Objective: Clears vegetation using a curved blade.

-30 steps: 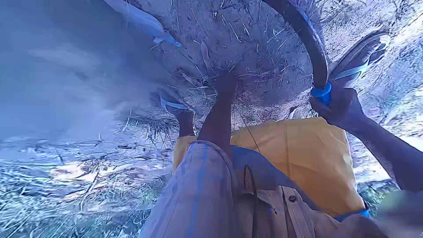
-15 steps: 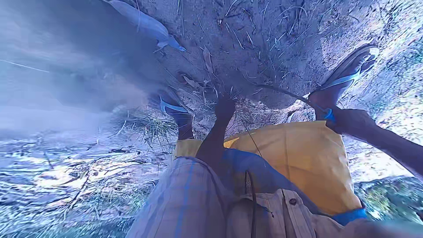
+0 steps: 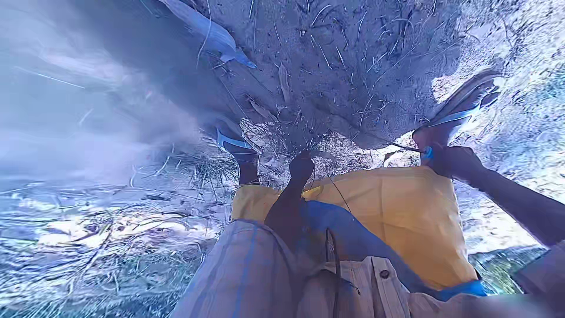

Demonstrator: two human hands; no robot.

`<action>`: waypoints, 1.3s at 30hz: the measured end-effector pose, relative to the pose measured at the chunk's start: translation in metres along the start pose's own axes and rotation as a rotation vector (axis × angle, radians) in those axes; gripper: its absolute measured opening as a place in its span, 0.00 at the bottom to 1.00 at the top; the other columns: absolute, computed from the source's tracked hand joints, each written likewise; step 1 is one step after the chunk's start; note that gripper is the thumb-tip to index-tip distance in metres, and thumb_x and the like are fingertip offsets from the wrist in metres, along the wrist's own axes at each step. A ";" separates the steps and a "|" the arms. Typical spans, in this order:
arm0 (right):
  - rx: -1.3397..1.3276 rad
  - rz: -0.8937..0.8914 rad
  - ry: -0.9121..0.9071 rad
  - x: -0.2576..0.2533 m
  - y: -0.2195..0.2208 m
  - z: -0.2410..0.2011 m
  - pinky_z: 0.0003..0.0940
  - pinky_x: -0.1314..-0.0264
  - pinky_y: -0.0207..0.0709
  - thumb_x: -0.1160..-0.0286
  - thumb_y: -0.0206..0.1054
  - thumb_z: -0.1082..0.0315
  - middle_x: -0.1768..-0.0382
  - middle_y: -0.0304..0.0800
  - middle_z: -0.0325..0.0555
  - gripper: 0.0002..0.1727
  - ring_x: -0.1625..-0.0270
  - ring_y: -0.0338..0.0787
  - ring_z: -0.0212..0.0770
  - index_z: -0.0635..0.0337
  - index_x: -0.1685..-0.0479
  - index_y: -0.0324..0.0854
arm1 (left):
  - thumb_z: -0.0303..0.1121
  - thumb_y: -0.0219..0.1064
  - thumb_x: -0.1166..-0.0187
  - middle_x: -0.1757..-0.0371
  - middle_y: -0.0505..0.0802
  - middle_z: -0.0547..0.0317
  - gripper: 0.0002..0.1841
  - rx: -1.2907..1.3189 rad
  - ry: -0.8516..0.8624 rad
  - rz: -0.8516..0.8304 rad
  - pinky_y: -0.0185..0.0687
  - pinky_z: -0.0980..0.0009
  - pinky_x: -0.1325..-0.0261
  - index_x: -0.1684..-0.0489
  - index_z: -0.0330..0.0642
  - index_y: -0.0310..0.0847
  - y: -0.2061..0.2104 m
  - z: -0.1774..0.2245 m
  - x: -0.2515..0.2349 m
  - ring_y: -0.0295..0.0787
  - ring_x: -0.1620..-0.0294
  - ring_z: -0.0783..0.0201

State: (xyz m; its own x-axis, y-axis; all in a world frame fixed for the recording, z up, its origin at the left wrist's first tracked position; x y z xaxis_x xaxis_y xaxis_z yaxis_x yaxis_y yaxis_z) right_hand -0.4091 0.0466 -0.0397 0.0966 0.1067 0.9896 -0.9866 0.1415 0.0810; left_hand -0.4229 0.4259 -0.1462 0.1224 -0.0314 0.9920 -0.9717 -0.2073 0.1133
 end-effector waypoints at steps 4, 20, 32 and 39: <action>0.003 0.045 -0.017 0.064 0.000 0.037 0.73 0.55 0.75 0.18 0.67 0.60 0.59 0.89 0.75 0.22 0.52 0.90 0.79 0.74 0.40 0.77 | 0.35 0.41 0.03 0.28 0.85 0.28 0.25 0.006 -0.038 -0.111 0.76 0.35 0.27 0.11 0.37 0.60 0.026 0.002 0.014 0.82 0.25 0.32; -0.510 0.622 -0.509 0.028 -0.071 -0.162 0.59 0.73 0.76 0.26 0.64 0.66 0.76 0.85 0.61 0.18 0.73 0.88 0.63 0.75 0.48 0.80 | 0.58 0.69 0.21 0.04 0.52 0.34 0.54 0.069 0.077 0.370 0.36 0.26 0.13 0.02 0.40 0.38 -0.089 0.032 -0.035 0.39 0.03 0.35; -0.247 0.316 -0.503 0.008 -0.051 -0.176 0.66 0.62 0.79 0.24 0.67 0.68 0.66 0.88 0.68 0.16 0.61 0.91 0.71 0.74 0.47 0.79 | 0.31 0.58 0.12 0.34 0.88 0.30 0.22 0.087 -0.113 -0.011 0.80 0.34 0.34 0.22 0.33 0.69 -0.007 0.009 -0.010 0.86 0.31 0.34; 0.156 -0.120 -0.047 0.040 0.002 0.016 0.68 0.54 0.78 0.16 0.65 0.62 0.56 0.89 0.68 0.17 0.51 0.91 0.71 0.68 0.40 0.79 | 0.33 0.55 0.10 0.37 0.89 0.30 0.20 0.019 -0.095 -0.184 0.82 0.34 0.36 0.22 0.36 0.70 0.077 -0.041 0.024 0.88 0.33 0.33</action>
State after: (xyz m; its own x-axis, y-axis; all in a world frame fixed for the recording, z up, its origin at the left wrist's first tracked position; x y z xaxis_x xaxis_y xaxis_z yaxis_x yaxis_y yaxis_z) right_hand -0.4096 0.0358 0.0023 0.2120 0.0514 0.9759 -0.9772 -0.0042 0.2125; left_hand -0.5033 0.4493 -0.1108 0.3168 -0.0836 0.9448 -0.9274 -0.2360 0.2901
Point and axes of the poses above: each hand's wrist, its own x-axis away from the middle knuckle, its own y-axis out of the palm, z = x × y, the point moved 9 cm from there along -x, towards the middle knuckle
